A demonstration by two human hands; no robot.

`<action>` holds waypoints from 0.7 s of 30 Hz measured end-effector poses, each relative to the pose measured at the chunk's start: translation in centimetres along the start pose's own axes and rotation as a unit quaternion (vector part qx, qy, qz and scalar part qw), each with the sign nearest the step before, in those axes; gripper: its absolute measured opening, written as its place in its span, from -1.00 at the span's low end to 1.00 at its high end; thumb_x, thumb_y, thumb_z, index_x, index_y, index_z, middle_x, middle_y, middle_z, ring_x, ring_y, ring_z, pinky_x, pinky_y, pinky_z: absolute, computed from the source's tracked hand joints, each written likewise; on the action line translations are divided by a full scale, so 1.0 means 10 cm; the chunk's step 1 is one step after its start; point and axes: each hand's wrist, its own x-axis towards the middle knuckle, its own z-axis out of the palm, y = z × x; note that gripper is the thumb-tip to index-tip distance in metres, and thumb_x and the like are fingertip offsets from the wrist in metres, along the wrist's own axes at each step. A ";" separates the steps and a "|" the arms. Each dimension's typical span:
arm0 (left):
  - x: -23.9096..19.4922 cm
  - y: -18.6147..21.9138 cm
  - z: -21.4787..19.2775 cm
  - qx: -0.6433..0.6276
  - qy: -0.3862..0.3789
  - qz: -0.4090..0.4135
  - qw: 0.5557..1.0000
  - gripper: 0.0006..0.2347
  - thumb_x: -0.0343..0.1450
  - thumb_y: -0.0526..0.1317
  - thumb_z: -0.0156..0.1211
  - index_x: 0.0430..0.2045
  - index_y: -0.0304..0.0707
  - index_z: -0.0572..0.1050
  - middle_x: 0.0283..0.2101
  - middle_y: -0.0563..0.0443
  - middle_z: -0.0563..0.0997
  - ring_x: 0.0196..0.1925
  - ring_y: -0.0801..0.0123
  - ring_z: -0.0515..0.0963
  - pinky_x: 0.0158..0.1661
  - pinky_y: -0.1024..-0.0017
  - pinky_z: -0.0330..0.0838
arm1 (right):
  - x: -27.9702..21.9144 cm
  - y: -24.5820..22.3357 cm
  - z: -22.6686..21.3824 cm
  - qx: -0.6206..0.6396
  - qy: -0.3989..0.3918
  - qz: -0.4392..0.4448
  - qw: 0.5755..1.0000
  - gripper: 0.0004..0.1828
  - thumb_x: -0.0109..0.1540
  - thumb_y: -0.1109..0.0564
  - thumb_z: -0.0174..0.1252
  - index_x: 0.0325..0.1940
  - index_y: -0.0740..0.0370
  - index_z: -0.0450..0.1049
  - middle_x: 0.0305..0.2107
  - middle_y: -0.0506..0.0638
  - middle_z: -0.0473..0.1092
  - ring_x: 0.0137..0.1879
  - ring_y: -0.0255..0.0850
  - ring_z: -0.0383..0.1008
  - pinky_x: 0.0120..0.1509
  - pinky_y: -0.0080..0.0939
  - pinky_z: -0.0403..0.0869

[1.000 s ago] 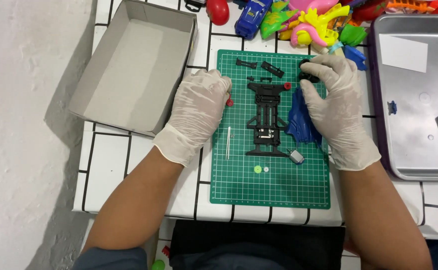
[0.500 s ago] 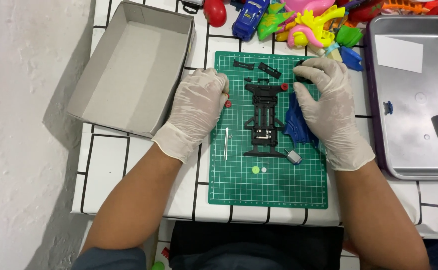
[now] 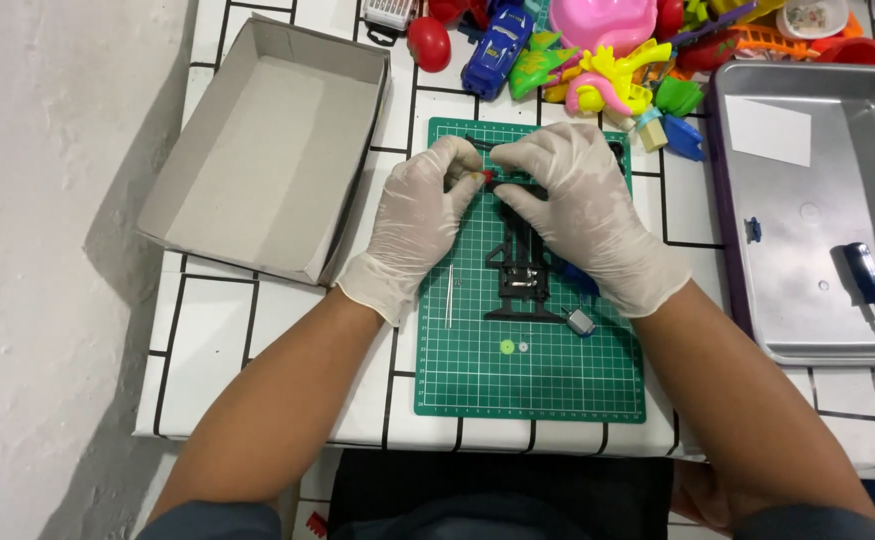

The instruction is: Assembling a model toy car by fitting plastic parts and gears onto a chassis

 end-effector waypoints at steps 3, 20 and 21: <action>-0.01 0.05 0.01 -0.010 0.014 0.014 1.000 -0.88 0.41 -0.41 0.29 -0.31 -0.15 0.51 -0.47 0.05 0.62 -0.38 0.35 0.61 -0.24 0.34 0.53 | 0.04 0.02 0.07 -0.021 -0.021 -0.014 0.999 -0.60 0.18 0.12 0.45 0.08 -0.05 0.55 -0.25 -0.15 0.50 0.05 -0.14 0.50 0.24 -0.08 0.32; 0.00 -0.16 0.07 0.172 -0.038 0.058 0.983 -0.76 0.42 -0.38 0.28 -0.06 -0.13 0.50 -0.13 0.05 0.49 0.11 0.19 0.48 0.13 0.24 0.40 | 0.07 0.06 0.07 0.040 -0.072 0.035 0.996 -0.72 0.20 0.21 0.40 -0.05 -0.02 0.58 -0.23 -0.15 0.50 0.02 -0.13 0.51 0.17 -0.12 0.35; 0.00 -0.17 0.08 0.187 -0.043 0.055 0.980 -0.74 0.42 -0.37 0.28 -0.03 -0.14 0.49 -0.10 0.06 0.44 0.14 0.18 0.44 0.16 0.23 0.37 | 0.08 0.05 0.07 0.048 -0.077 0.042 0.995 -0.74 0.20 0.21 0.40 -0.06 -0.03 0.58 -0.23 -0.15 0.50 0.02 -0.14 0.51 0.17 -0.13 0.35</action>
